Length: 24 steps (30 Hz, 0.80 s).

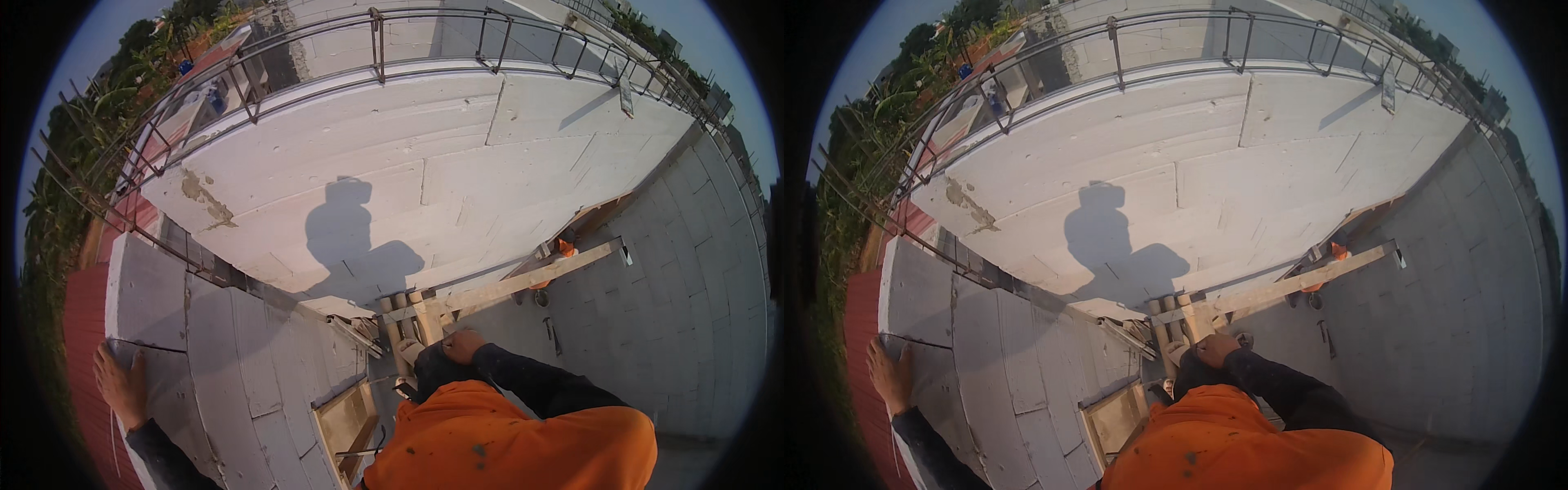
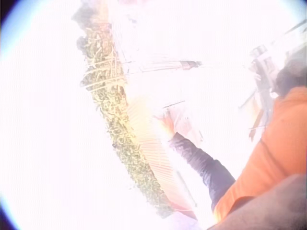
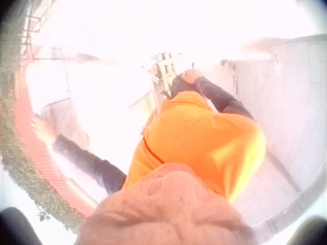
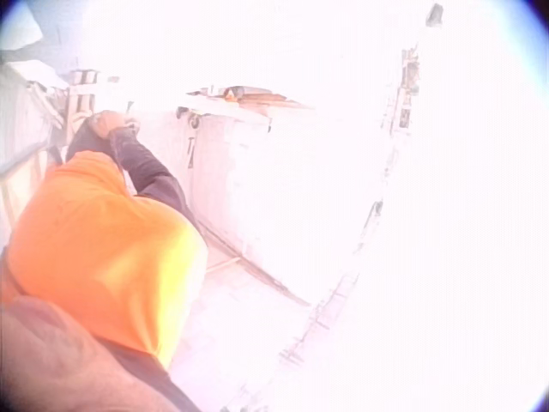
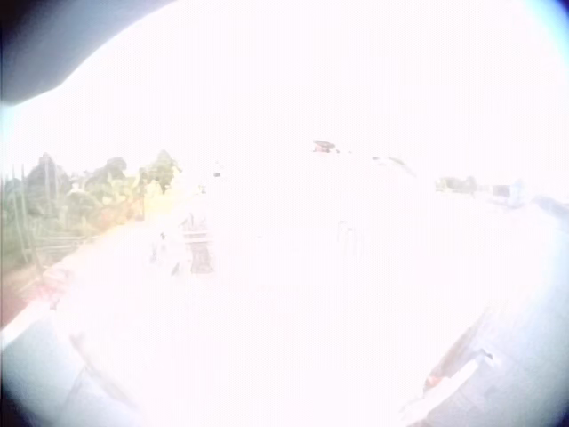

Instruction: The person applies mortar to a wall corner using a trowel, checks the alignment with a metal level, and hammers a masonry block into place.

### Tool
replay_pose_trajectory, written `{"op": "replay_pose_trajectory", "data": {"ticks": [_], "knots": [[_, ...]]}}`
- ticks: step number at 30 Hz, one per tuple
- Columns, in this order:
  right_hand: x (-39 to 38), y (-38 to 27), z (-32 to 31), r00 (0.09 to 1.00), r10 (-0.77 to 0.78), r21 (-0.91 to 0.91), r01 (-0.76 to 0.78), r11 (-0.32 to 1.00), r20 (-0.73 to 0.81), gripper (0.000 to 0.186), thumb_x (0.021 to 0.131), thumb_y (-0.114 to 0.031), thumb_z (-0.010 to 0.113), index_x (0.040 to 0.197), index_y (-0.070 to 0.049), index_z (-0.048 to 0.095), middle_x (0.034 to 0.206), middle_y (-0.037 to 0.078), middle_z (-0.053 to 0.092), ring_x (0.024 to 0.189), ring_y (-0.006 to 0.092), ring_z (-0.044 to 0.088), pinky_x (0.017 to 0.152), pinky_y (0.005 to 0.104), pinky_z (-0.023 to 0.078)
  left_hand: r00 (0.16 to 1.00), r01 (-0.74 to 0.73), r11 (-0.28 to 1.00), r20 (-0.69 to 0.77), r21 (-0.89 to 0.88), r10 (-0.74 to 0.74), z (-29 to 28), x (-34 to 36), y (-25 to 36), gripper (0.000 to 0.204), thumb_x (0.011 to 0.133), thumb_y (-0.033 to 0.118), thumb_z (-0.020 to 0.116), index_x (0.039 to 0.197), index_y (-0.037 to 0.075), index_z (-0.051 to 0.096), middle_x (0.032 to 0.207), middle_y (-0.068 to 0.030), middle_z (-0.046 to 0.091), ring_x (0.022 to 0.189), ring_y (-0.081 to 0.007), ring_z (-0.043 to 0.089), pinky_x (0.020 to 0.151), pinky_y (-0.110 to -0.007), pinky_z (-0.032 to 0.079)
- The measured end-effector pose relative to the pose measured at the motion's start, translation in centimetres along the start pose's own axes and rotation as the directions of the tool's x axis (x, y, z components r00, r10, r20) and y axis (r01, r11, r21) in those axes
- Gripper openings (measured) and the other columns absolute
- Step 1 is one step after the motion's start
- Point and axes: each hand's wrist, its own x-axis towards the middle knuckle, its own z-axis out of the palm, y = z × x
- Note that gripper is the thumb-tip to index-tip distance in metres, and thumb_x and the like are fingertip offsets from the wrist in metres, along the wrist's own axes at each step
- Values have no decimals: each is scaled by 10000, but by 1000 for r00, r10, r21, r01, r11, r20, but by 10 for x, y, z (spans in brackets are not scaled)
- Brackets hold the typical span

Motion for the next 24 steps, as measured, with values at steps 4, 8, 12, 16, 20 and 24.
{"op": "replay_pose_trajectory", "data": {"ticks": [4,8,12,16,20,24], "knots": [[-35,35,-2,987,130,1,-131,991,-91,321,944,-351,587,1093,-120,752,1027,189,744,977,389,720,835,504,571,992,-7,995,123,97,-5,1,18,25,806,898,395,728,1493,-35,395,1492,-268,476,1403,-428,440,1162,-479,361],[-45,63,35,962,153,9,-155,988,-225,296,956,-293,615,1189,-136,708,947,166,730,957,383,713,816,502,563,976,7,987,215,159,-42,-15,14,32,824,922,413,700,1530,-32,366,1539,-276,444,1451,-420,394,1184,-469,341],[-34,84,61,992,39,-41,-44,998,-118,338,973,-180,565,1300,-98,596,961,178,725,967,397,699,792,507,547,984,-62,961,180,268,13,13,23,9,868,928,475,682,1544,-38,350,1560,-281,424,1459,-425,386,1176,-486,350],[-29,71,63,947,63,46,-51,998,-316,406,926,-141,620,1330,-144,578,947,168,731,885,388,712,725,491,554,984,-51,973,181,223,10,15,27,-8,864,917,450,693,1544,-34,347,1561,-283,424,1475,-415,369,1188,-480,339],[-26,68,23,981,149,-12,-152,988,-127,413,909,-171,638,1316,-147,577,954,185,725,925,382,716,740,496,557,986,-42,976,166,215,6,6,23,-4,874,898,447,704,1526,-50,353,1528,-289,462,1451,-428,401,1179,-474,352],[-33,119,53,998,29,-129,-20,991,63,500,876,-195,665,1357,-143,537,978,217,720,960,392,713,769,490,561,975,-88,980,219,179,47,-13,28,26,900,899,473,698,1518,-84,358,1506,-299,484,1433,-440,422,1176,-473,353]]}}
